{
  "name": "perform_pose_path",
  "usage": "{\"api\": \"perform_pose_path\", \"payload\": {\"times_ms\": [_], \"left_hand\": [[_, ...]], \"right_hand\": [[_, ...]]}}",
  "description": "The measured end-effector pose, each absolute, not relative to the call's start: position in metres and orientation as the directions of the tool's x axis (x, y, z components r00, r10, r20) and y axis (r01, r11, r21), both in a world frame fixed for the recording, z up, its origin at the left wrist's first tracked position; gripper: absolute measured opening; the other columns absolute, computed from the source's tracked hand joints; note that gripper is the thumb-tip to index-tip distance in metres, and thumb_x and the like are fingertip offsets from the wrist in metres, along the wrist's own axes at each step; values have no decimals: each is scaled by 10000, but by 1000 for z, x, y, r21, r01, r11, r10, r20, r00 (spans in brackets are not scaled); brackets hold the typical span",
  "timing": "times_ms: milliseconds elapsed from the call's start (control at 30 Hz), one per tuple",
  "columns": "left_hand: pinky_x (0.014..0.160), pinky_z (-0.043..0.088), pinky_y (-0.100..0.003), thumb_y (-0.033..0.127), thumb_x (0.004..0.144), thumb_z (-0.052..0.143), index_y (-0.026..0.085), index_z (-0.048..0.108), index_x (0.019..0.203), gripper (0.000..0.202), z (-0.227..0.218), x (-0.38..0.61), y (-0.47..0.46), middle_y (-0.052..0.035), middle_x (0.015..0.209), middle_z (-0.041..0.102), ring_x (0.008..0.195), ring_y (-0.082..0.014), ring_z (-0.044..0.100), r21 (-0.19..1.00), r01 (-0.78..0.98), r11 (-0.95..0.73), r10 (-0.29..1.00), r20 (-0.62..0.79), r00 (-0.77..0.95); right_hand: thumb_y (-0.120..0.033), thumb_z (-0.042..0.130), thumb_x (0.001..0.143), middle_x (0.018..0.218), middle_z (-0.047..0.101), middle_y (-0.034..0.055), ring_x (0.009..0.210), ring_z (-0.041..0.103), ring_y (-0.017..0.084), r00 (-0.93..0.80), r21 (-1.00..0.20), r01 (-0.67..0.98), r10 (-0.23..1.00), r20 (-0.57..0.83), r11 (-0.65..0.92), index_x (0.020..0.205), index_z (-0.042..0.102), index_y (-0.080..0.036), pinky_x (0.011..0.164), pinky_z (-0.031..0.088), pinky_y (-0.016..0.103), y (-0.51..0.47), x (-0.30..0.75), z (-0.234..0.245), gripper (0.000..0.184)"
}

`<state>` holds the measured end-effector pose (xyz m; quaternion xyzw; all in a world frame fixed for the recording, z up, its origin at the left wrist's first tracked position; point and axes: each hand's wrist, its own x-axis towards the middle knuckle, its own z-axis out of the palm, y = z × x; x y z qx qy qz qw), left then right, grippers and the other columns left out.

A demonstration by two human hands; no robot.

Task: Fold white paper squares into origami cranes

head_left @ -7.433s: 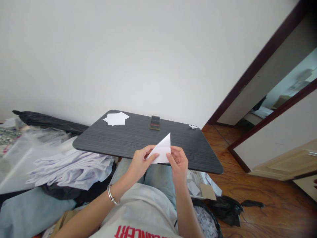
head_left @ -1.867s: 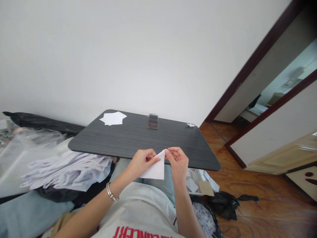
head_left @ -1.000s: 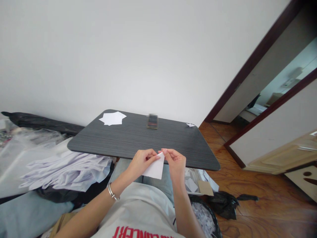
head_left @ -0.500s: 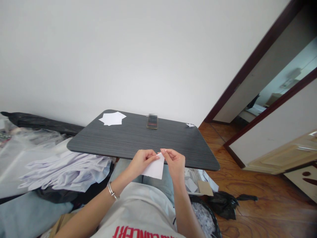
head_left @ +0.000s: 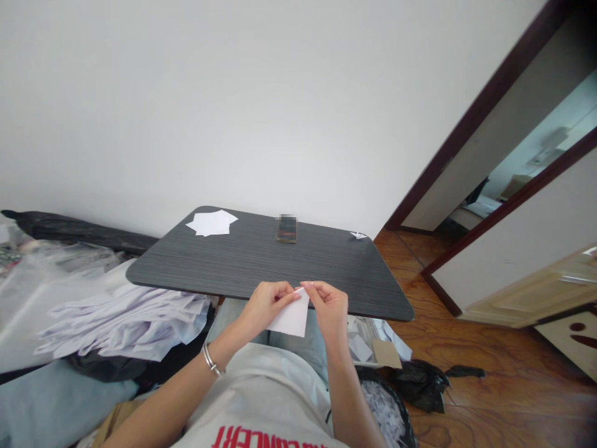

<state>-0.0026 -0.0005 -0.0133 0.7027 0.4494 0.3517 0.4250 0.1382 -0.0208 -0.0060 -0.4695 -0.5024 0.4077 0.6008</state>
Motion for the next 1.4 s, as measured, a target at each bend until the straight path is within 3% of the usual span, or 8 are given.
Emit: {"api": "perform_pose_path", "payload": {"times_ms": [200, 433, 667, 800, 933, 1200, 1400], "left_hand": [[442, 277, -178, 445, 761, 529, 122, 583, 628, 353, -12, -4, 1, 21, 543, 522, 497, -88, 414, 928, 302, -218, 922, 95, 375], [454, 278, -181, 422, 761, 537, 128, 579, 610, 333, -10, -6, 0, 29, 533, 512, 501, -86, 412, 923, 299, -242, 912, 111, 394], [449, 272, -182, 409, 769, 531, 123, 587, 619, 328, -12, -11, -2, 24, 535, 515, 495, -86, 415, 923, 315, -222, 918, 89, 386], [460, 290, -183, 411, 780, 517, 122, 603, 640, 332, -9, -9, -2, 13, 551, 549, 509, -95, 440, 901, 351, -254, 916, 108, 388], [464, 290, -182, 445, 786, 501, 121, 599, 621, 376, -6, -6, -3, 11, 542, 543, 510, -95, 431, 868, 403, -289, 915, 126, 384], [439, 274, -178, 432, 799, 481, 119, 565, 660, 352, -14, -8, 0, 22, 548, 502, 476, -83, 425, 960, 221, -171, 911, 68, 407], [452, 297, -174, 395, 792, 508, 117, 584, 664, 315, -11, -7, 0, 13, 574, 534, 504, -86, 443, 943, 251, -218, 919, 112, 377]], "right_hand": [[-308, 613, 751, 657, 720, 36, 624, 655, 192, 141, -977, -16, 968, 208, 212, 720, 706, -173, 611, 505, 294, -20, 140, -6, 167], [-306, 625, 747, 653, 721, 36, 603, 661, 185, 111, -971, -121, 975, 194, 207, 709, 692, -173, 596, 507, 284, -19, 140, -7, 154], [-347, 604, 767, 675, 720, 47, 582, 655, 156, 288, -957, -129, 934, 213, 259, 714, 660, -158, 565, 495, 251, -14, 150, -6, 204], [-343, 616, 752, 675, 693, 30, 585, 612, 138, 164, -973, -37, 962, 220, 229, 748, 667, -159, 547, 460, 230, -14, 151, -8, 192], [-287, 649, 715, 552, 596, -15, 519, 521, 114, 39, -981, 29, 980, 194, 193, 622, 624, -153, 507, 397, 219, -17, 142, -10, 166], [-266, 619, 734, 583, 580, -11, 546, 492, 120, 43, -977, 80, 978, 202, 198, 637, 630, -153, 519, 366, 230, -17, 142, -12, 150], [-296, 600, 762, 565, 563, -14, 534, 475, 113, 82, -972, 54, 970, 231, 227, 637, 629, -148, 516, 350, 231, -17, 142, -12, 196]]}}
